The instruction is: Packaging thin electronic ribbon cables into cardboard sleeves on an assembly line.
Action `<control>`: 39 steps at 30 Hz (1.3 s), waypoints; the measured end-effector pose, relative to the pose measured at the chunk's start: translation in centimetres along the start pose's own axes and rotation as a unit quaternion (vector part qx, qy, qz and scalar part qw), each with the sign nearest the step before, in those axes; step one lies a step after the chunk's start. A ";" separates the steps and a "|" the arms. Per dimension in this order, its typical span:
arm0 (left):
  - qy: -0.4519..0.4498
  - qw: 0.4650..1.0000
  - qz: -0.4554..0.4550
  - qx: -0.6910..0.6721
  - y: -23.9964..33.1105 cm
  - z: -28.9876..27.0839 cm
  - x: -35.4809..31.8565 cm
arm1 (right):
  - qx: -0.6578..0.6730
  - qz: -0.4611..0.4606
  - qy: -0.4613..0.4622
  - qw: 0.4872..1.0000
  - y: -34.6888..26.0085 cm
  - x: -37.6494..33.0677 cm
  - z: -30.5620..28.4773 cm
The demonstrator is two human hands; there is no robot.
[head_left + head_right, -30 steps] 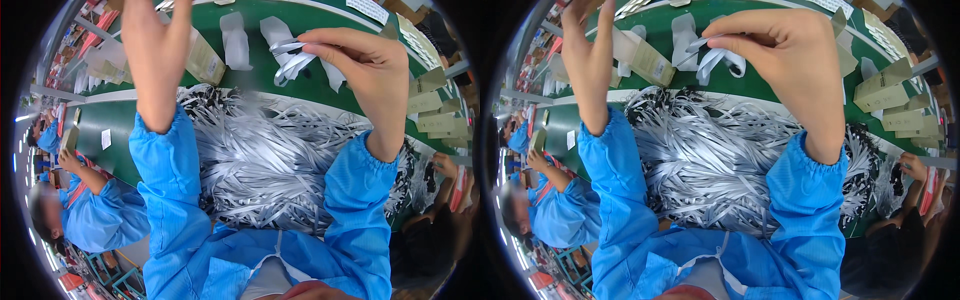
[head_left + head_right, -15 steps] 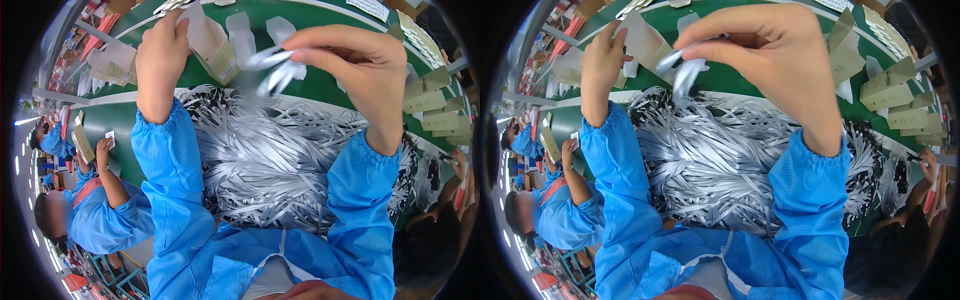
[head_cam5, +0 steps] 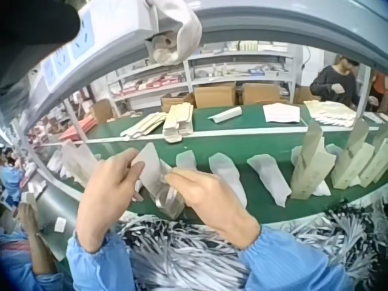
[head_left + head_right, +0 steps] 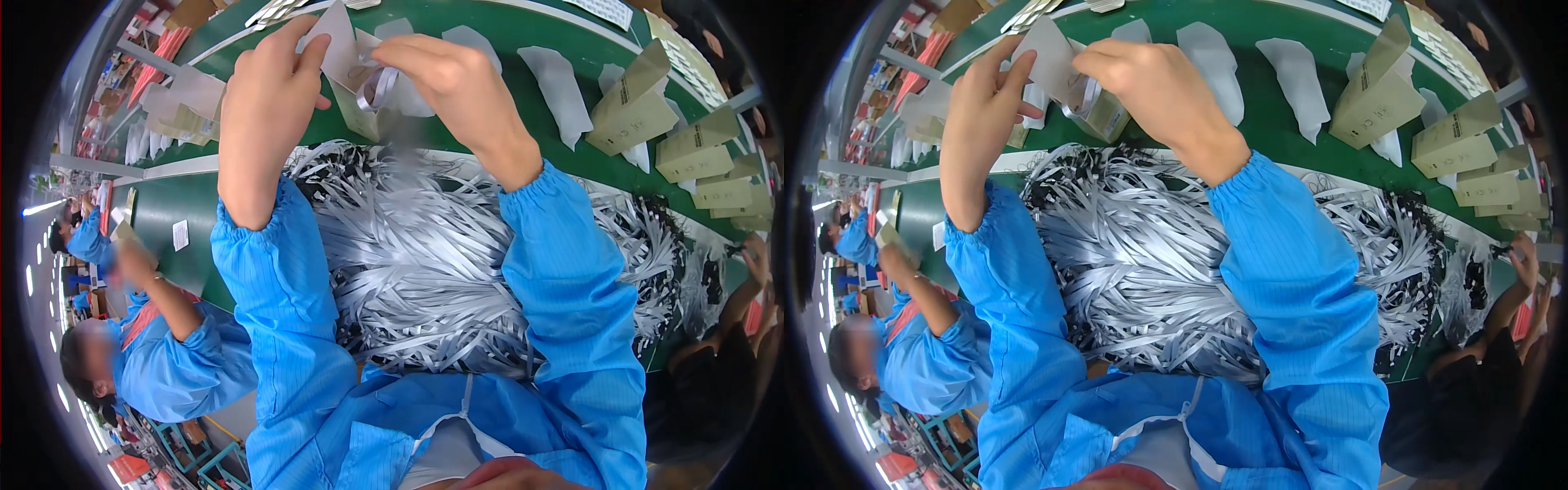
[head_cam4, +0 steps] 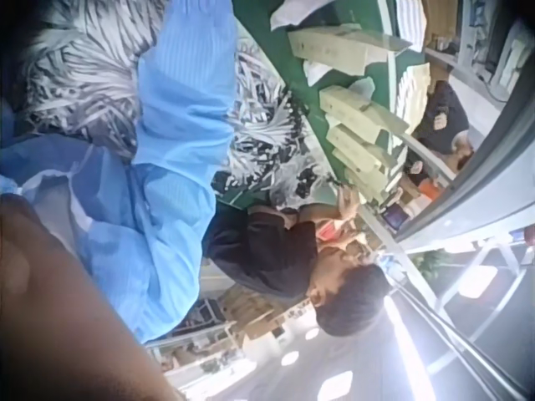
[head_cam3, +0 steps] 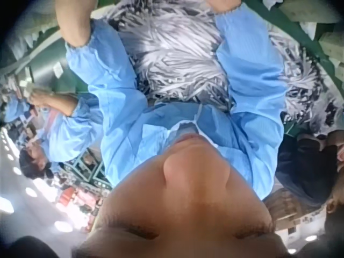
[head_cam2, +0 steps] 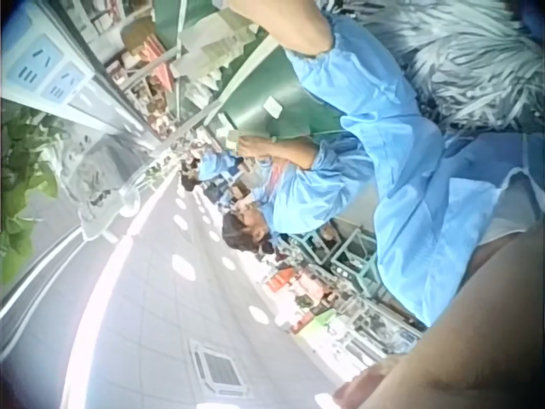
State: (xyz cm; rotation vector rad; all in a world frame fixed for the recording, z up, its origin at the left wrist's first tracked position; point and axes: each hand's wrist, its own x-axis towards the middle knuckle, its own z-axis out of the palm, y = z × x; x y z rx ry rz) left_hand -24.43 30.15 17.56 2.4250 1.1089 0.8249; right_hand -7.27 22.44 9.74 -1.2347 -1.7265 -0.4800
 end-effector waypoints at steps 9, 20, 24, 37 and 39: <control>-0.044 0.997 0.052 -0.038 2.3 0.8 -1.1 | 0.059 0.076 -0.137 0.986 -0.6 -1.1 0.9; -0.041 0.998 0.038 -0.035 2.2 0.8 -1.0 | 0.120 0.145 -0.164 0.968 -2.5 1.0 -3.7; -0.034 0.999 0.029 -0.031 1.6 1.0 -0.7 | 0.143 0.165 -0.223 0.950 -2.6 1.0 -2.8; 0.045 0.999 -0.007 0.005 -2.4 2.2 2.1 | 0.355 0.051 -0.376 0.854 -4.7 2.4 -9.1; 0.039 0.999 0.003 -0.009 -2.1 3.1 2.3 | 0.396 -0.045 -0.340 0.852 -6.9 1.7 -11.0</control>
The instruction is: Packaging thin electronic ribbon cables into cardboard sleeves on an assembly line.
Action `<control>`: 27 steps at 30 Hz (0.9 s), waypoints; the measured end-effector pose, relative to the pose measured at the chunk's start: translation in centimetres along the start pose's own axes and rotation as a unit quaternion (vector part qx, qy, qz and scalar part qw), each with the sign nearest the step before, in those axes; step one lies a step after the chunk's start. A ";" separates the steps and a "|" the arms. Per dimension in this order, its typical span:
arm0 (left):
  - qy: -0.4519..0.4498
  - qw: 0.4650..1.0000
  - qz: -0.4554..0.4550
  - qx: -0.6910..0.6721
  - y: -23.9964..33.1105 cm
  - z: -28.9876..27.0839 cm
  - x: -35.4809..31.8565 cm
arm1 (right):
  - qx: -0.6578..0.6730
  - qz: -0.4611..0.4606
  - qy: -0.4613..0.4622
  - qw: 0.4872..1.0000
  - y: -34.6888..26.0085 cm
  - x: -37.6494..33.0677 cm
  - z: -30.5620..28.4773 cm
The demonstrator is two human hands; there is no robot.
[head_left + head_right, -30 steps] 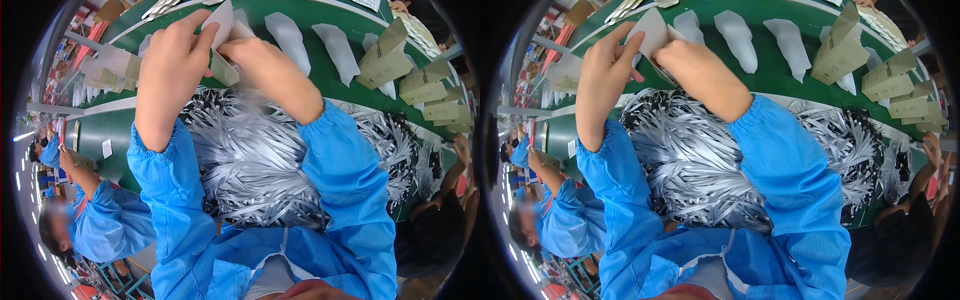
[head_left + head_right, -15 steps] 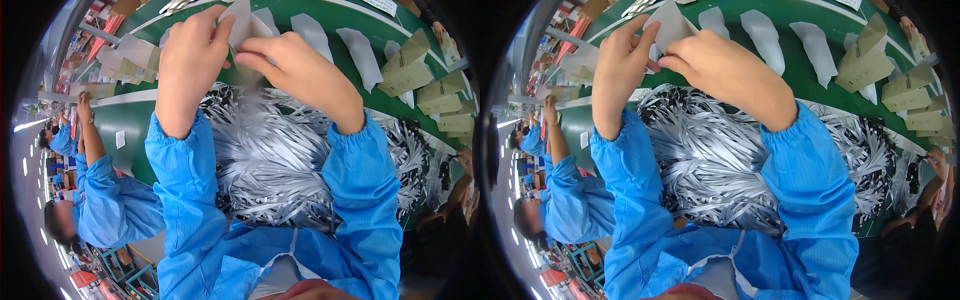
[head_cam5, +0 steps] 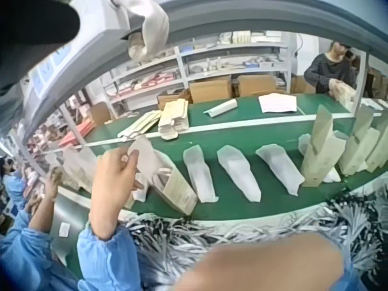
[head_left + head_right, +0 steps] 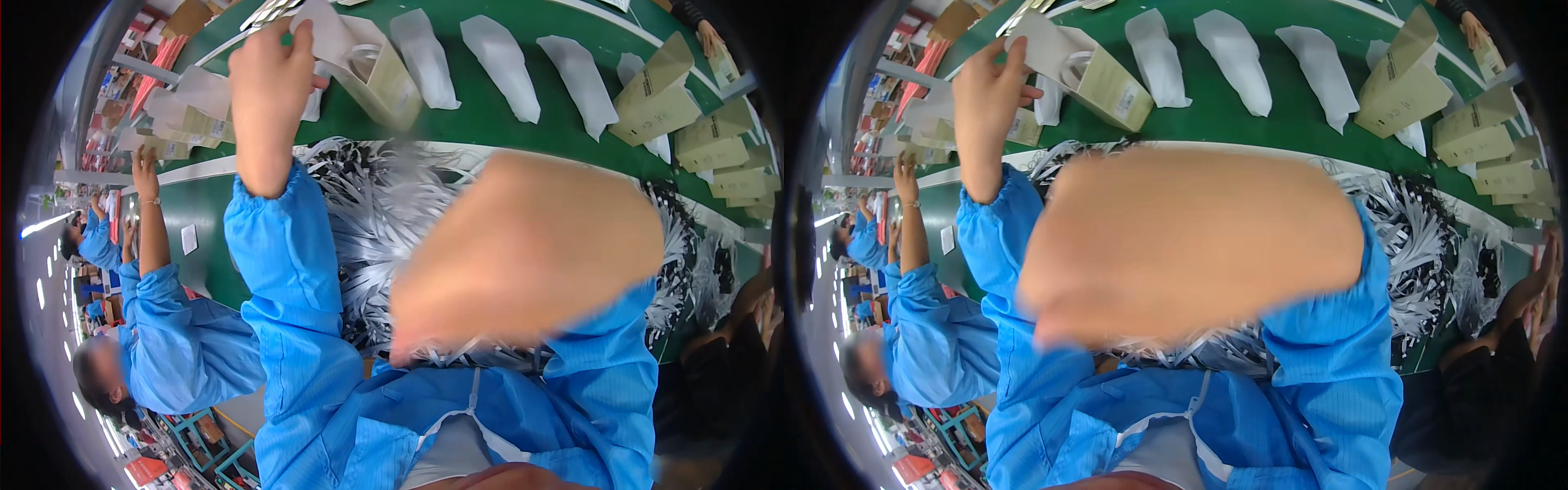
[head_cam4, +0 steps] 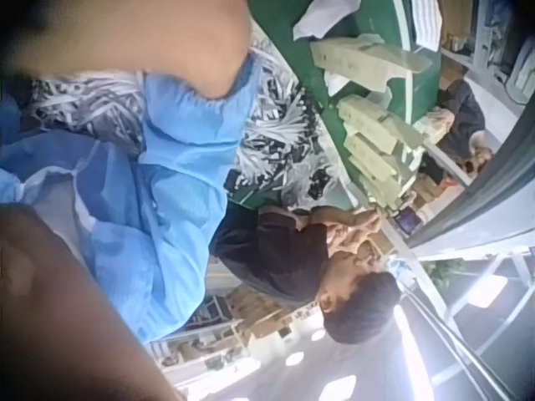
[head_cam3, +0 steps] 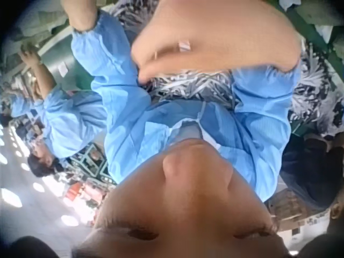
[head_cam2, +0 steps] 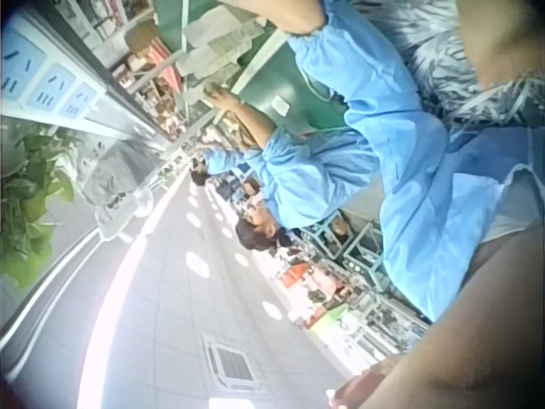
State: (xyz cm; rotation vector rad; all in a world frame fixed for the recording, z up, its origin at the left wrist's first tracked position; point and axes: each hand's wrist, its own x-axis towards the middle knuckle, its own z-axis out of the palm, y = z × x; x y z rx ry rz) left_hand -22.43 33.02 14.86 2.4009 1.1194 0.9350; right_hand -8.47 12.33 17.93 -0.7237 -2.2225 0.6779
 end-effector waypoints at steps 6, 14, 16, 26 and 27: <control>0.051 0.996 0.025 -0.068 0.1 0.1 0.1 | -0.015 -0.076 0.037 0.996 -5.6 -0.6 1.5; 0.078 0.995 0.047 0.044 7.2 -3.4 -2.9 | 0.080 -0.095 0.029 0.992 -3.1 -4.1 -3.0; 0.088 0.993 0.068 0.036 6.8 -3.7 -4.4 | 0.127 -0.114 0.014 0.985 -0.3 -4.6 -4.0; -0.443 0.846 0.289 -0.065 0.6 9.9 -6.4 | 0.084 0.046 0.022 0.995 -1.6 -4.9 -6.3; -0.439 0.846 0.295 -0.070 0.4 10.2 -6.4 | 0.019 0.137 0.026 0.990 -1.3 -4.2 -7.3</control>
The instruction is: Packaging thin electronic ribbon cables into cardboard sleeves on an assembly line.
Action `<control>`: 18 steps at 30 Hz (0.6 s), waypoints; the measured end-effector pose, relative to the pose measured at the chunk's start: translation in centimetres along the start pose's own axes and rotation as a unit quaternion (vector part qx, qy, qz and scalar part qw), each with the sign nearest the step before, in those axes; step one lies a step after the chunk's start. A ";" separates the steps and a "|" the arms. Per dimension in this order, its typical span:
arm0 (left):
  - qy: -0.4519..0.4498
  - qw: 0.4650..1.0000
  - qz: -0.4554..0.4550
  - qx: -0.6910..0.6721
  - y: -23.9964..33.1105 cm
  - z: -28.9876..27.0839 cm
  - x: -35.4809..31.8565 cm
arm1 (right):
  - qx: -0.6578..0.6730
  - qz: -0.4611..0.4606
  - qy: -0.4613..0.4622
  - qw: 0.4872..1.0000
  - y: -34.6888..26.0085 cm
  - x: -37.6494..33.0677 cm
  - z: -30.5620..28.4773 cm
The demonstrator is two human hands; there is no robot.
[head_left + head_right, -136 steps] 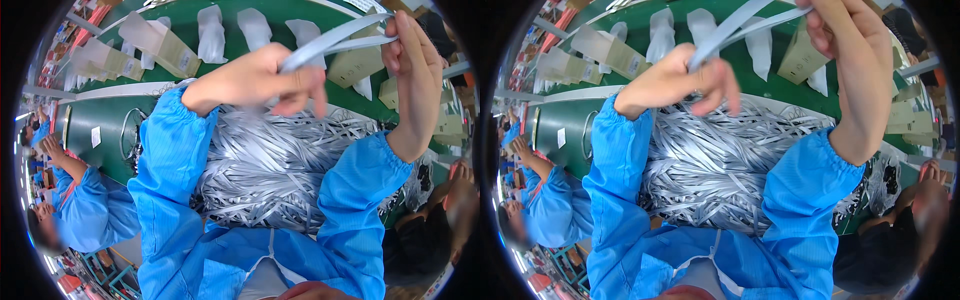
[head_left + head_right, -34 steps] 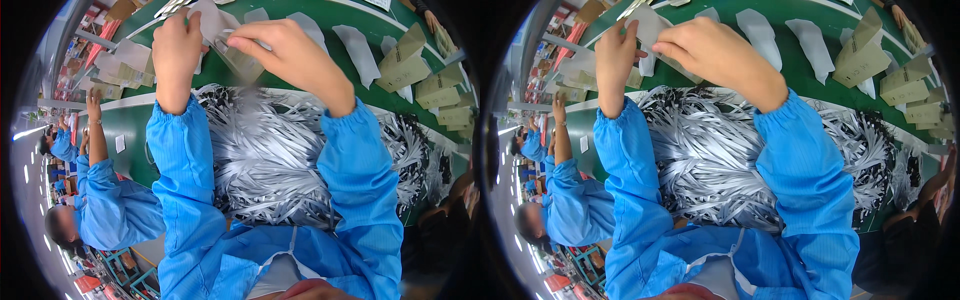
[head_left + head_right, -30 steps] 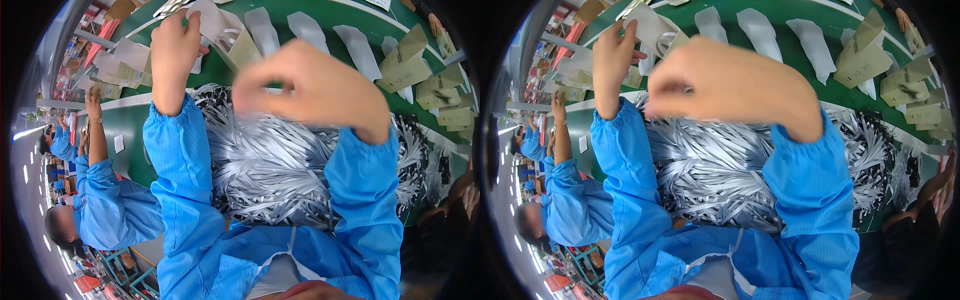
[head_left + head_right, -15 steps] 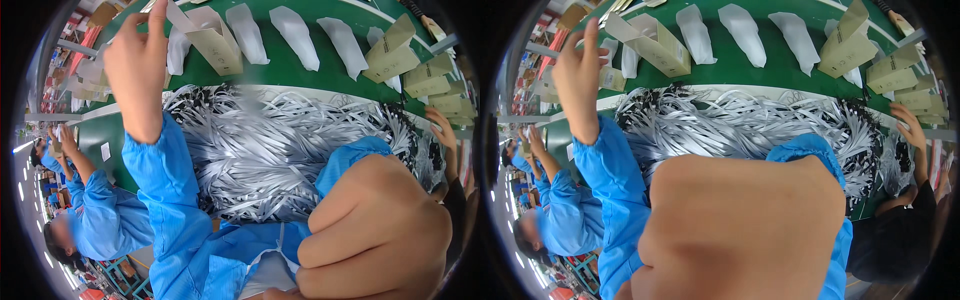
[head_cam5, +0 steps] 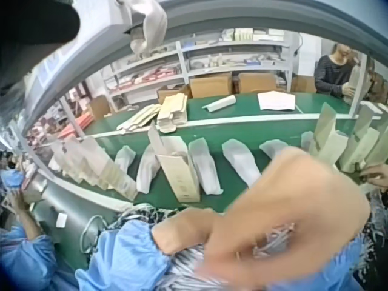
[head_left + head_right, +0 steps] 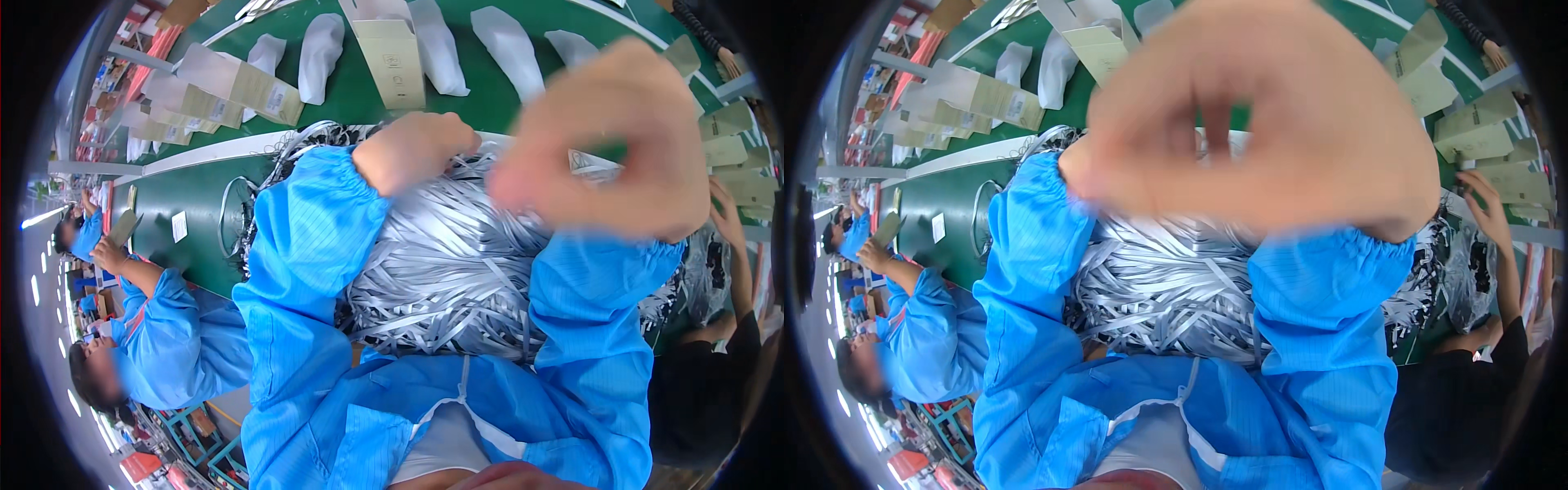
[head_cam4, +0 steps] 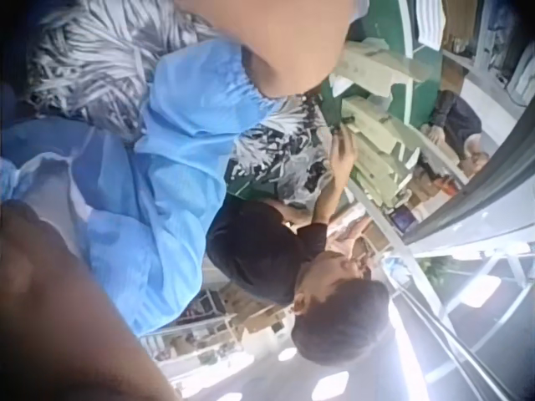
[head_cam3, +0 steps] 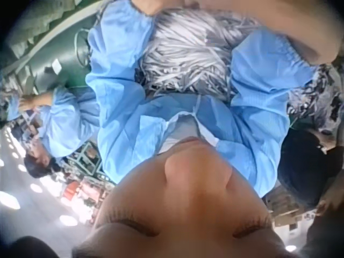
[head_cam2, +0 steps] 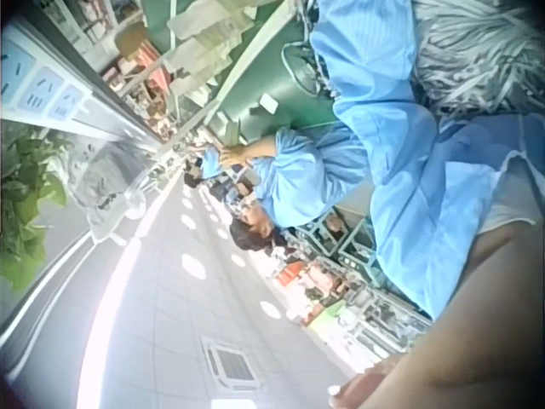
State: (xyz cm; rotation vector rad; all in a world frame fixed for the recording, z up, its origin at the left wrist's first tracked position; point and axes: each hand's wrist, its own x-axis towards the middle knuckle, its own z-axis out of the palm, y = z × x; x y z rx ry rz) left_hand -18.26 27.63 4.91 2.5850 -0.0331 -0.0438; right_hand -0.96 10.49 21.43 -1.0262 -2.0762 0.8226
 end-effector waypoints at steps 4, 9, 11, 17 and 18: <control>-0.003 1.000 0.017 0.013 1.5 -2.8 0.7 | -0.087 0.296 0.072 0.949 -0.4 3.0 -0.9; 0.121 0.985 0.122 -0.024 5.5 -9.2 -1.0 | -0.074 0.163 0.101 0.979 2.1 3.1 0.8; 0.153 0.979 0.131 -0.014 5.9 -10.5 -1.5 | -0.021 0.082 0.132 0.988 3.5 3.7 1.4; 0.344 0.928 0.135 -0.045 8.0 -13.9 -3.9 | 0.112 -0.130 0.199 0.965 6.0 7.4 4.5; 0.342 0.928 0.138 -0.045 7.6 -14.0 -4.2 | 0.206 -0.127 0.180 0.953 6.4 8.2 5.6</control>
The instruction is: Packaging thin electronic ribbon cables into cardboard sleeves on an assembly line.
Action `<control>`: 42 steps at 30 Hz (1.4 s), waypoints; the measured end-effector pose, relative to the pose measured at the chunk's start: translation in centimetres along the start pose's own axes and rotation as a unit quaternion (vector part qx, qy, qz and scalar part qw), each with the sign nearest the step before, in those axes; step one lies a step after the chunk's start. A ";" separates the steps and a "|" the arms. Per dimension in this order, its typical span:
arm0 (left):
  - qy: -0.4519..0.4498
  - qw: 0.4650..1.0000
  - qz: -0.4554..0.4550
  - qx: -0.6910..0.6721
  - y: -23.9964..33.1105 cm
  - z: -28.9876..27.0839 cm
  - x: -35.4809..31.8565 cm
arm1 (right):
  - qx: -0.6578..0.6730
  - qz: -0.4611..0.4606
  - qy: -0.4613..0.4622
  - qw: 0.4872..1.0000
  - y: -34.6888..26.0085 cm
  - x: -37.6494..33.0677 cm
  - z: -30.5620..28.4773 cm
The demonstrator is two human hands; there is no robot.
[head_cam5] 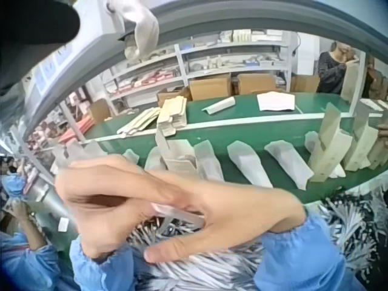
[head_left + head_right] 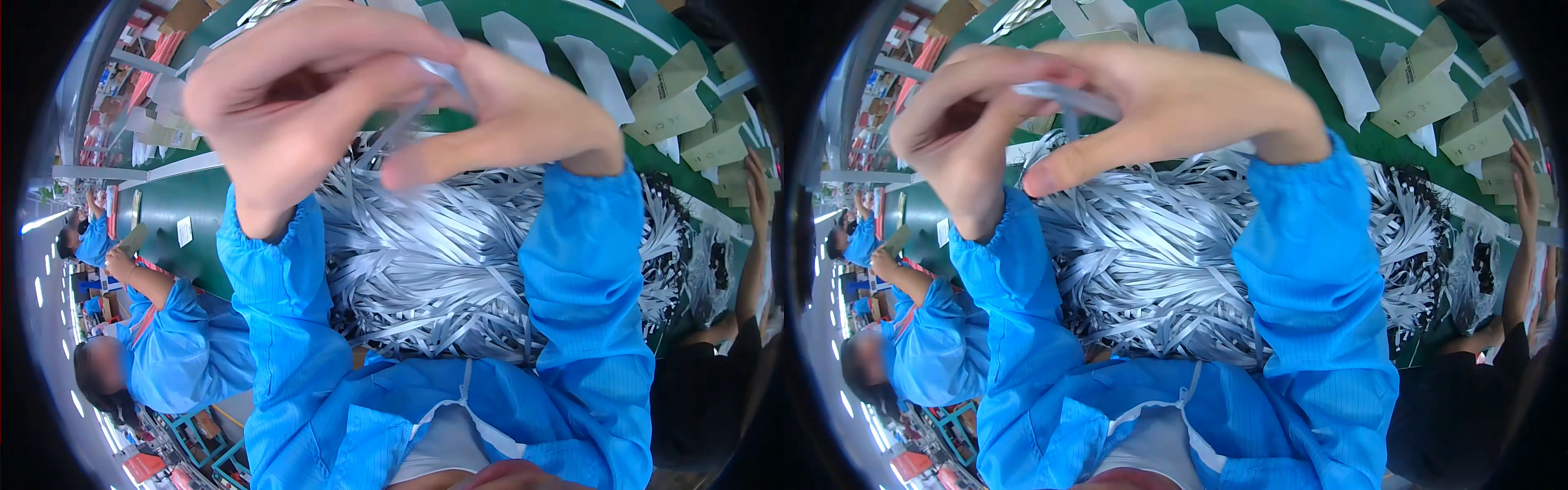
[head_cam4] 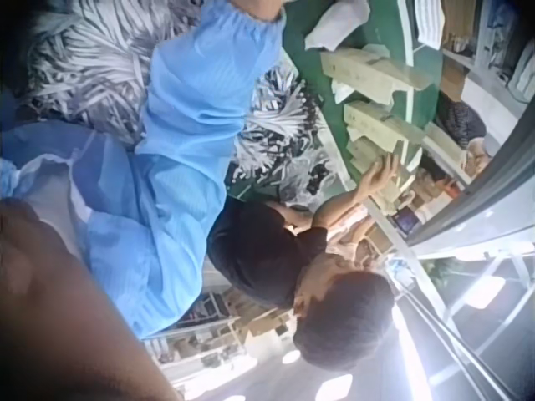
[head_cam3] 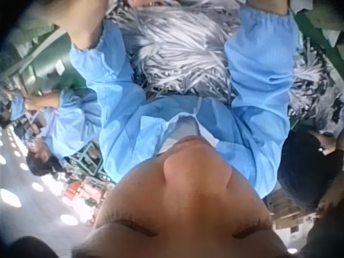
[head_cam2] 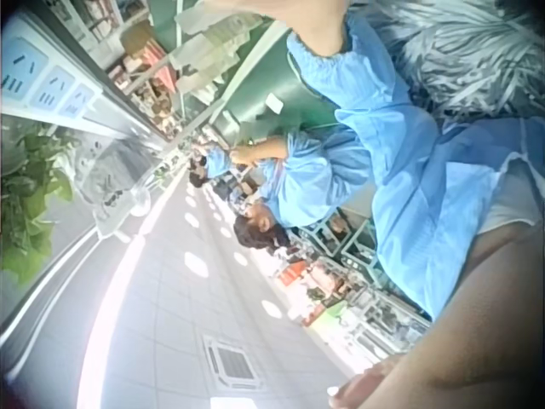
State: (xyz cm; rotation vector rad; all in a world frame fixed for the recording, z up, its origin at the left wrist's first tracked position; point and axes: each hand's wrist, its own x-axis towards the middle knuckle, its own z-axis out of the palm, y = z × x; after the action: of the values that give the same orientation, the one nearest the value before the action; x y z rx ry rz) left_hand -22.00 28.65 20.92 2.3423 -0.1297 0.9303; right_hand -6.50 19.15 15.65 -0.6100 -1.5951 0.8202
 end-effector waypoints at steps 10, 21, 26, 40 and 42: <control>0.394 0.900 0.020 -0.184 -2.6 -8.9 -1.2 | -0.012 0.295 -0.059 0.953 -2.4 0.7 -3.1; -0.112 0.958 -0.257 -0.069 -1.8 -4.8 0.0 | 0.108 0.110 0.082 0.985 -6.2 -1.3 -4.9; -0.208 0.963 -0.156 -0.069 -1.4 0.8 0.1 | 0.018 0.214 0.151 0.965 -8.3 -1.8 -3.0; -0.228 0.894 -0.146 -0.357 -1.7 7.9 0.1 | 0.457 0.058 0.307 0.833 -8.3 -2.2 -3.1; -0.224 0.885 -0.143 -0.382 -1.6 7.9 0.3 | 0.441 0.049 0.243 0.863 -7.1 -3.6 -5.9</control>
State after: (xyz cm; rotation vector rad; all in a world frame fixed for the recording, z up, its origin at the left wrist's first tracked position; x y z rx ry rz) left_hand -16.65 25.45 15.79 1.7122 -0.2714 0.1157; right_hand 0.31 13.04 19.39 -0.1889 -0.6083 1.2361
